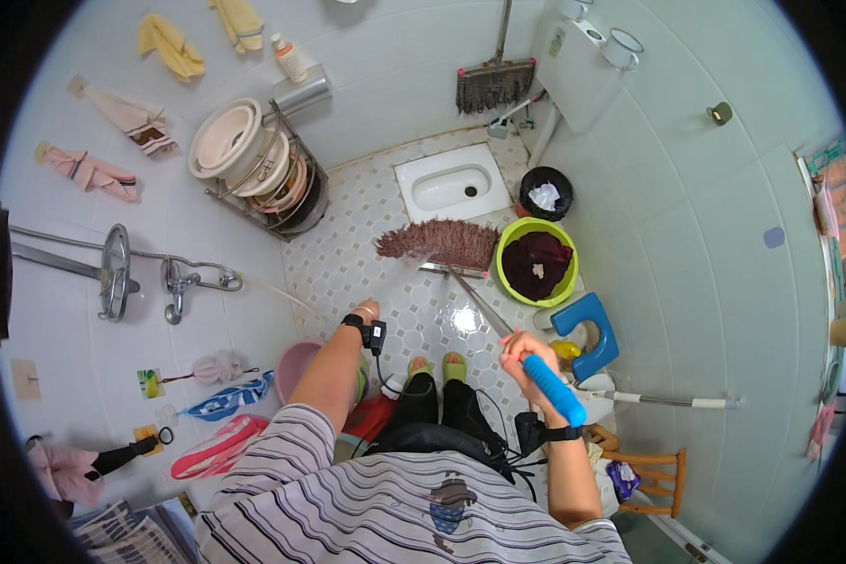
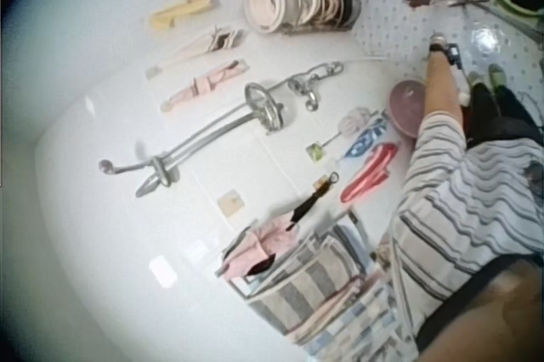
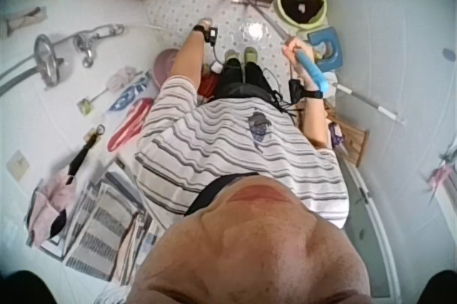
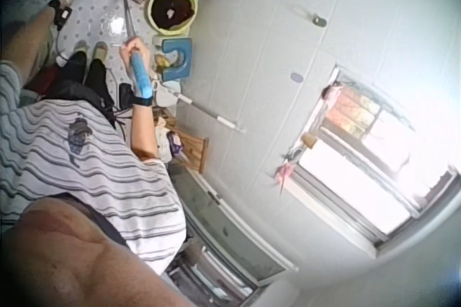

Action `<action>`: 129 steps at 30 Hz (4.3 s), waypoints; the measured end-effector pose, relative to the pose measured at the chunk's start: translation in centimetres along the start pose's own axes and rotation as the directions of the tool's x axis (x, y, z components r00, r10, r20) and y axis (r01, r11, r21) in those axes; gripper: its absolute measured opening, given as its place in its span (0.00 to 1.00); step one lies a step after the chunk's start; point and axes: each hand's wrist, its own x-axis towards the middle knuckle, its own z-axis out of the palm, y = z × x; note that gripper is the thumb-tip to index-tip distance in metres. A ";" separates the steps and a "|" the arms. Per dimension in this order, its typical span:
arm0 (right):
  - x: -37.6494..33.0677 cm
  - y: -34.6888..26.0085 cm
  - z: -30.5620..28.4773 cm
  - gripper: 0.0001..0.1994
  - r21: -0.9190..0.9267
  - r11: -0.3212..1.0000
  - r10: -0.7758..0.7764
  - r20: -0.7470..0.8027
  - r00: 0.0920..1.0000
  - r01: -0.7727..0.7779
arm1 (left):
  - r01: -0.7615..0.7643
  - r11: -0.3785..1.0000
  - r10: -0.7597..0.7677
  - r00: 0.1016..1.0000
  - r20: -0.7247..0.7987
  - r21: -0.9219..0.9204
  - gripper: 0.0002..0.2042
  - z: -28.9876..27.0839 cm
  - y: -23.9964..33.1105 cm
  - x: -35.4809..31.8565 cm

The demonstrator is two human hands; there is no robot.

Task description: The person mops the floor of a large room by hand, moving the mop back and forth across the tiled surface, then enters a bathroom to rinse the mop head under a faucet before continuing to mop near the entrance.

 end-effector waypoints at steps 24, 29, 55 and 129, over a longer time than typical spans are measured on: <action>4.9 1.0 1.1 0.15 0.472 -0.881 0.412 0.733 0.542 0.031 | 0.129 0.978 -0.156 0.975 -0.156 -0.166 0.13 -2.3 -4.3 -6.4; 14.1 0.6 -1.0 0.11 0.498 -0.844 0.356 0.797 0.489 -0.199 | 0.156 0.947 -0.224 0.947 -0.230 -0.279 0.12 -3.2 -7.1 -7.5; 16.6 -22.7 1.5 0.08 -0.380 0.678 0.728 0.465 0.504 -0.629 | 0.175 0.842 -0.330 0.915 -0.231 -0.511 0.11 -1.9 -11.1 -12.5; 15.1 -7.6 0.2 0.20 0.464 0.335 0.531 0.626 0.571 -0.820 | -0.077 0.996 0.078 0.997 -0.023 0.050 0.11 -3.9 -5.9 7.3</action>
